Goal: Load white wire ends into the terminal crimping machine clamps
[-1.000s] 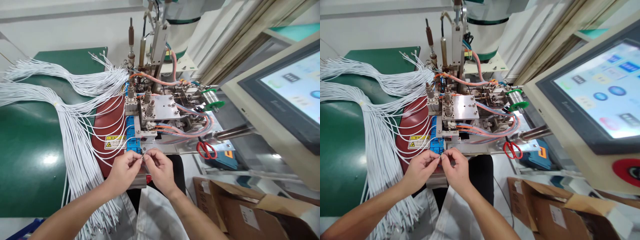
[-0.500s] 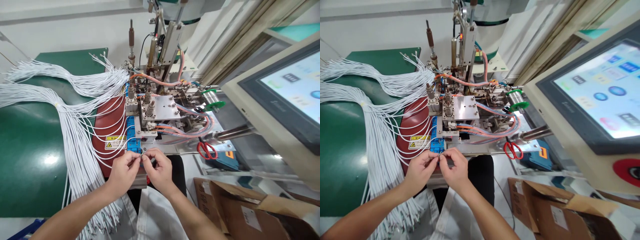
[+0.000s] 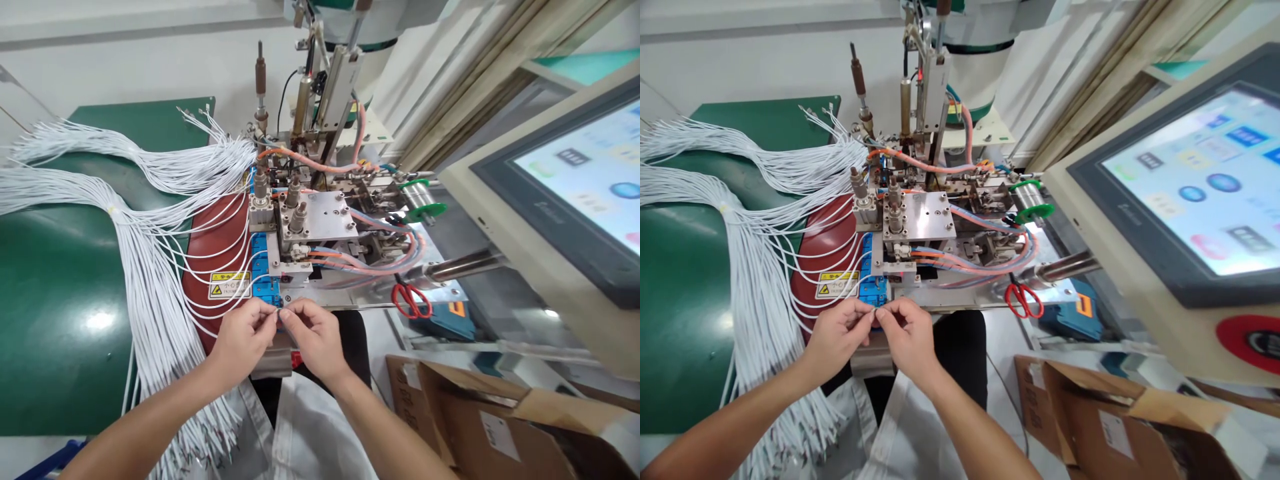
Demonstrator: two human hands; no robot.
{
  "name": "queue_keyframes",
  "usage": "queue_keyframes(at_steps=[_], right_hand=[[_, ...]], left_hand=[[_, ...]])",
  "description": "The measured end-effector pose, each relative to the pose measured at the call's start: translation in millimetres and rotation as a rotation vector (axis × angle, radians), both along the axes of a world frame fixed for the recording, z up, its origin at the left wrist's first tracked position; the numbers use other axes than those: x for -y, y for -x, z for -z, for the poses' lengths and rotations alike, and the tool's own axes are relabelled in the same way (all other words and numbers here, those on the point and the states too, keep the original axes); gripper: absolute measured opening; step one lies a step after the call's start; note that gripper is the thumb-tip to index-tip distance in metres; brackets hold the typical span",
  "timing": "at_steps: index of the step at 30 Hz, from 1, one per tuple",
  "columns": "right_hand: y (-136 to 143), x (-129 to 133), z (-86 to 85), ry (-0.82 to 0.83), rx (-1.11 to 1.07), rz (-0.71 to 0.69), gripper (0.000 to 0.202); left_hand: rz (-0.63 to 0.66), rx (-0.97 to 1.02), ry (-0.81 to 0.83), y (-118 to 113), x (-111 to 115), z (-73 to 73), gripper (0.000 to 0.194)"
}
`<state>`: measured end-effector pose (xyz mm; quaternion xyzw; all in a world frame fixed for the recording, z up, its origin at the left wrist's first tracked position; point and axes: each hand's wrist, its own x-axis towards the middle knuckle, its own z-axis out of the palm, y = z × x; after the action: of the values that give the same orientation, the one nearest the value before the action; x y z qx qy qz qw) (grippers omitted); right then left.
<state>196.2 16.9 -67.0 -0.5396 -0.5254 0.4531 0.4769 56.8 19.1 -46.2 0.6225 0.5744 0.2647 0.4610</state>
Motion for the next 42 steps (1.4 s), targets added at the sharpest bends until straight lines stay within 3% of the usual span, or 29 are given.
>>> queue_keyframes(at_steps=[2,5,12,16,19,25,29,35,42], right_hand=[[7,4,3.5,0.024,-0.031,0.056,0.017],[7,4,5.9,-0.015,-0.003,0.031,0.019],[2,1,8.0,0.028,-0.01,0.075,0.013],[1,2,9.7,-0.156,0.183,0.071,0.013],[-4,0,16.1,-0.258,0.318,0.03,0.011],[-10,-6,30.1,-0.134,0.418,-0.041,0.014],[-11,-9,28.4,-0.159,0.466,-0.097,0.014],[-12,-16,22.1,-0.015,0.47,-0.13,0.015],[-13,-16,23.6,0.014,0.471,-0.134,0.013]], left_hand=[[-0.039,0.015,-0.004,-2,2,1.3,0.014],[-0.056,0.023,-0.002,-2,3,2.5,0.014],[-0.019,-0.02,-0.012,-2,2,5.9,0.013],[0.001,-0.046,-0.027,0,-1,4.8,0.015],[0.085,-0.13,-0.092,6,-6,1.0,0.017],[0.249,-0.406,-0.239,21,-15,-4.3,0.02],[0.27,-0.473,-0.247,21,-17,-2.9,0.019],[0.292,-0.621,-0.235,16,-22,-3.6,0.018],[0.348,-0.762,-0.206,12,-22,-4.0,0.021]])
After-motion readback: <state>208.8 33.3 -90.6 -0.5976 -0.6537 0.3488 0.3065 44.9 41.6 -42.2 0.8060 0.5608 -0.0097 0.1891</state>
